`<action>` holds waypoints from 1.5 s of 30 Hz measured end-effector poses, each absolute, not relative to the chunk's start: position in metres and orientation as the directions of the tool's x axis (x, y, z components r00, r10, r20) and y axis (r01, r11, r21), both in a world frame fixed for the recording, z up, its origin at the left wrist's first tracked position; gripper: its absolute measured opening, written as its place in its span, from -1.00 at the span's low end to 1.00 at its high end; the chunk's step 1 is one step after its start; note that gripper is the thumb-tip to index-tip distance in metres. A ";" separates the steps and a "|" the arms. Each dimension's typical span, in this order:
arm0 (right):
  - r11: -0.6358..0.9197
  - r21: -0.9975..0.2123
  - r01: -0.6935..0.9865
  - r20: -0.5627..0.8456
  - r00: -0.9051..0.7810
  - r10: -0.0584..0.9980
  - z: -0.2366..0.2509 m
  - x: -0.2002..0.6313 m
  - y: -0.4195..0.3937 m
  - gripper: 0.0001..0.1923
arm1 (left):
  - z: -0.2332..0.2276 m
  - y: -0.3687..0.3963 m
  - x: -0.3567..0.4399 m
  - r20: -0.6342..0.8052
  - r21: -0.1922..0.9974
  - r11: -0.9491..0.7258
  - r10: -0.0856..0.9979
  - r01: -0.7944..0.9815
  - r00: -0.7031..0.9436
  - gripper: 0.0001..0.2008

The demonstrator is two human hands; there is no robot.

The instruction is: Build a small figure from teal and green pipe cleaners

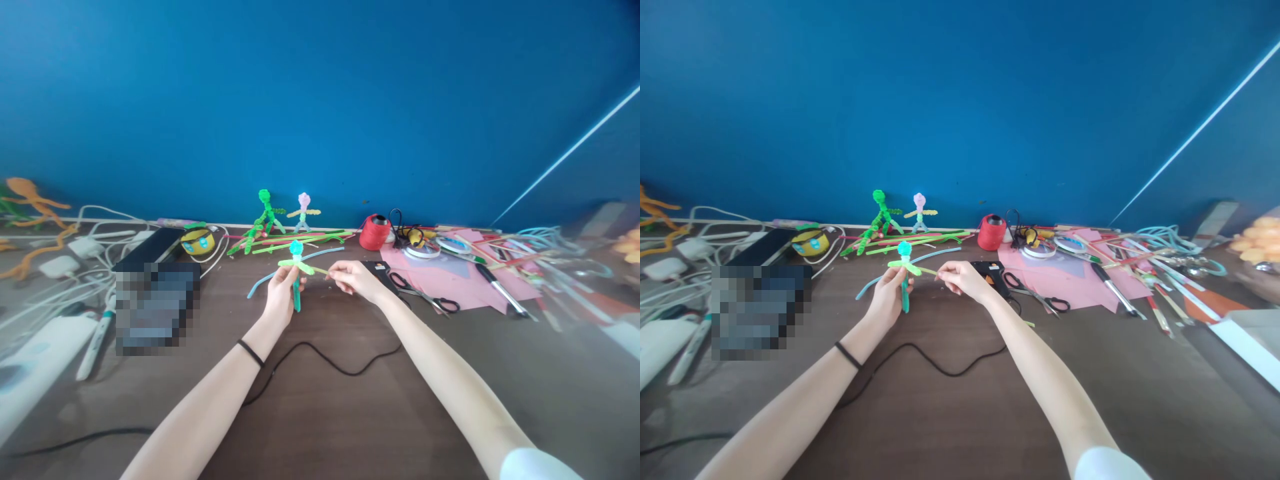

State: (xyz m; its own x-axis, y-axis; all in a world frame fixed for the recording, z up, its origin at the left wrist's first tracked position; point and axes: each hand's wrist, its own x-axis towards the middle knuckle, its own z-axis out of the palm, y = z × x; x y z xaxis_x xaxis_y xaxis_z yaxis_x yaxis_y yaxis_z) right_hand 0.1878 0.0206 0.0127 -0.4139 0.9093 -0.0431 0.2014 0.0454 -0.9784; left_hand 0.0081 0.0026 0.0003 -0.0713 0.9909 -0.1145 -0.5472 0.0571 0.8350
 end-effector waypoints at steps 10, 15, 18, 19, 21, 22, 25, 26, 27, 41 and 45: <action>0.115 -0.949 0.292 -0.005 -0.378 0.926 0.018 0.197 0.025 -0.76 | 0.011 0.002 0.005 0.066 0.913 -0.012 0.991 -0.407 0.119 -0.76; 0.116 -0.938 0.328 -0.023 -0.390 0.921 0.021 0.204 0.027 -0.72 | 0.008 0.005 0.007 0.141 0.945 -0.064 0.965 -0.321 0.220 -0.79; 0.103 -0.934 0.342 -0.043 -0.393 0.918 0.022 0.205 0.027 -0.72 | 0.012 0.003 0.008 0.143 0.966 -0.090 0.966 -0.243 0.213 -0.80; 0.101 -0.932 0.348 -0.048 -0.395 0.918 0.022 0.205 0.027 -0.72 | 0.014 0.001 0.009 0.142 0.974 -0.101 0.969 -0.205 0.201 -0.81; 0.100 -0.927 0.363 -0.058 -0.400 0.915 0.023 0.204 0.027 -0.73 | 0.020 -0.002 0.010 0.152 0.984 -0.134 0.975 -0.116 0.162 -0.81; 0.099 -0.924 0.369 -0.065 -0.408 0.911 0.024 0.204 0.027 -0.74 | 0.023 -0.004 0.010 0.161 0.986 -0.152 0.977 -0.069 0.141 -0.82; 0.095 -0.921 0.377 -0.093 -0.449 0.888 0.025 0.205 0.025 -0.75 | 0.027 -0.007 0.011 0.186 0.981 -0.191 0.978 0.046 0.090 -0.83; 0.091 -0.920 0.380 -0.105 -0.464 0.880 0.025 0.205 0.025 -0.75 | 0.028 -0.007 0.011 0.193 0.978 -0.198 0.978 0.071 0.077 -0.84; 0.086 -0.919 0.384 -0.118 -0.477 0.871 0.025 0.205 0.024 -0.74 | 0.028 -0.007 0.011 0.199 0.975 -0.205 0.978 0.086 0.065 -0.85; 0.168 -0.872 0.460 -0.036 -0.402 0.915 0.024 0.207 0.027 -0.76 | 0.045 -0.011 0.009 0.260 0.826 -0.448 0.841 0.343 0.474 -0.84; 0.242 -0.831 0.501 0.040 -0.381 0.924 0.031 0.201 0.022 -0.76 | 0.049 -0.014 0.009 0.241 0.706 -0.541 0.791 0.458 0.563 -0.81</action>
